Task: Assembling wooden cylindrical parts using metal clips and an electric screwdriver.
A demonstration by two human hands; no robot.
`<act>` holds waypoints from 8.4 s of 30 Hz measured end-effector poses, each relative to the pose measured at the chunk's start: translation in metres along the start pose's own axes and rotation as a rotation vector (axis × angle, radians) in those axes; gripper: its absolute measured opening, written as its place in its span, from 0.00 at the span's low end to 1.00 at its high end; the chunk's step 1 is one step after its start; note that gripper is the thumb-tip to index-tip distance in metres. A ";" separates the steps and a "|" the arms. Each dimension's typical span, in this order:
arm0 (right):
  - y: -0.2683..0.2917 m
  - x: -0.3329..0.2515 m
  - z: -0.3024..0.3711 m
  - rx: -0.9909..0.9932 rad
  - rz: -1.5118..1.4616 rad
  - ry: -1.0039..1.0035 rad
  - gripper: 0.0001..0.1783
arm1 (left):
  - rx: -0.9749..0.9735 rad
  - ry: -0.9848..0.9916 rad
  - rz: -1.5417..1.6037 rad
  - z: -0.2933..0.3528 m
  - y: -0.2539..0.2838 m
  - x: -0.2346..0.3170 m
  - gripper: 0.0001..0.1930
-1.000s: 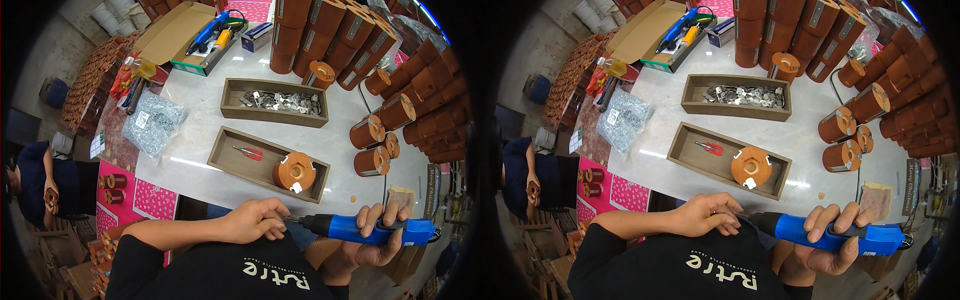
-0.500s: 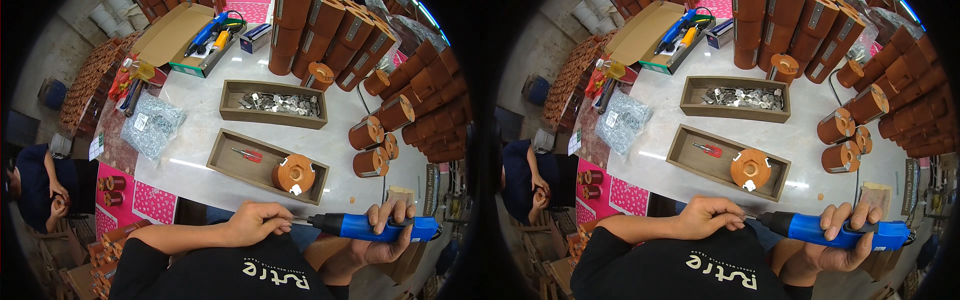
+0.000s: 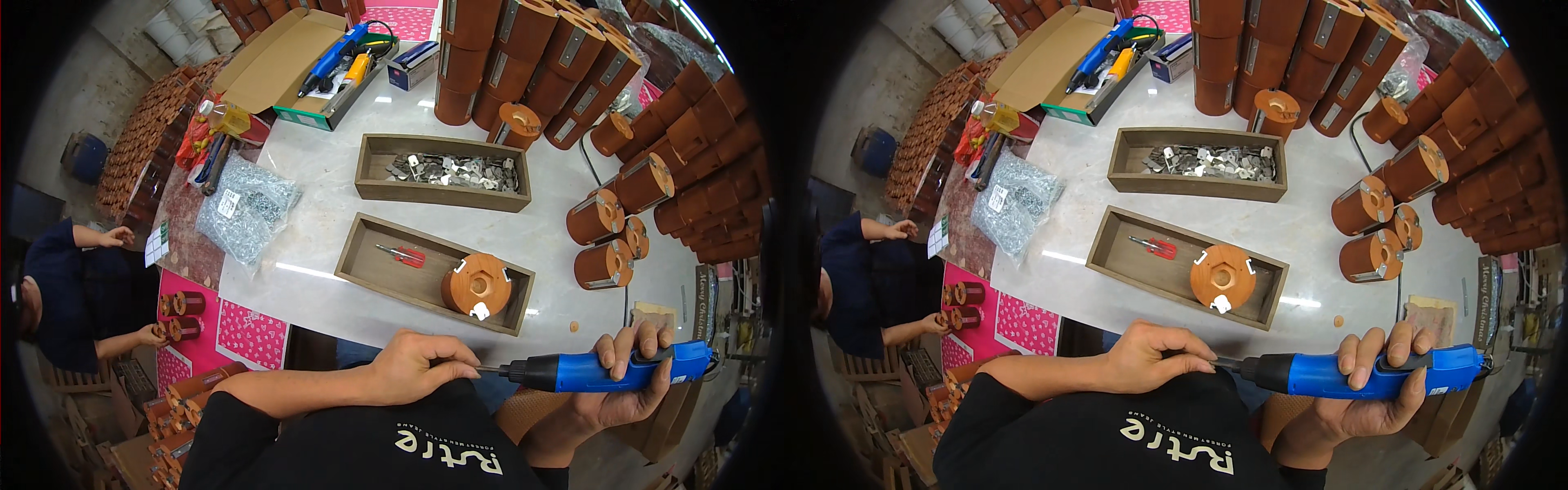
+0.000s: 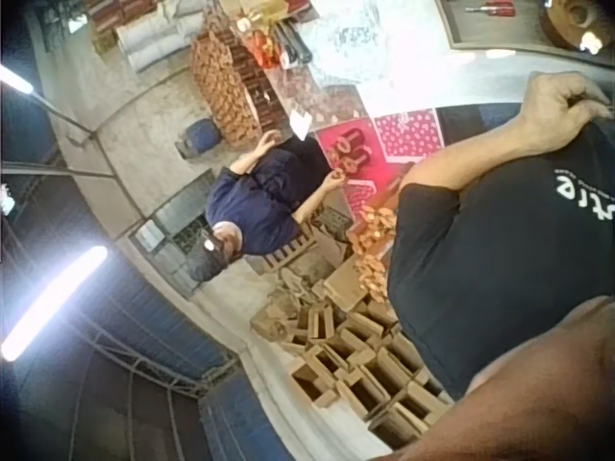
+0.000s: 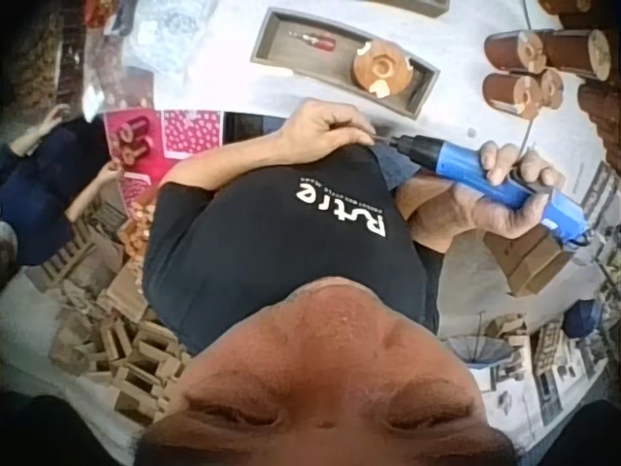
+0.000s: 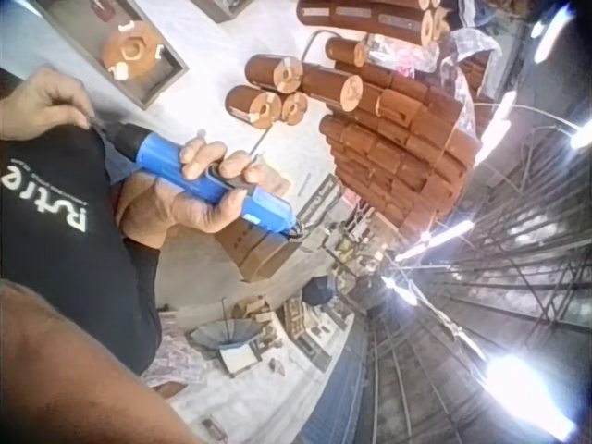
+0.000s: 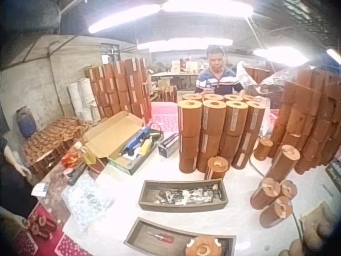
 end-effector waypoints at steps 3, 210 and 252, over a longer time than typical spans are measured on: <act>-0.003 0.002 -0.002 -0.003 -0.007 -0.017 0.15 | 0.024 -0.036 -0.077 0.002 0.002 0.003 0.05; 0.032 -0.021 -0.001 0.103 0.703 -0.007 0.19 | 0.281 0.109 -0.947 -0.213 0.177 0.005 0.12; 0.041 0.117 0.023 0.032 0.680 -0.845 0.27 | 0.131 0.252 0.264 -0.030 0.058 -0.022 0.05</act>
Point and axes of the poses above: each hand's wrist, its own z-axis away from the middle knuckle, its own y-axis out of the back of the hand, x = y × z, the point moved 10 cm from there along -z, towards the middle knuckle, and after that the axes turned 9 degrees about -x, right-handed, at the moved point
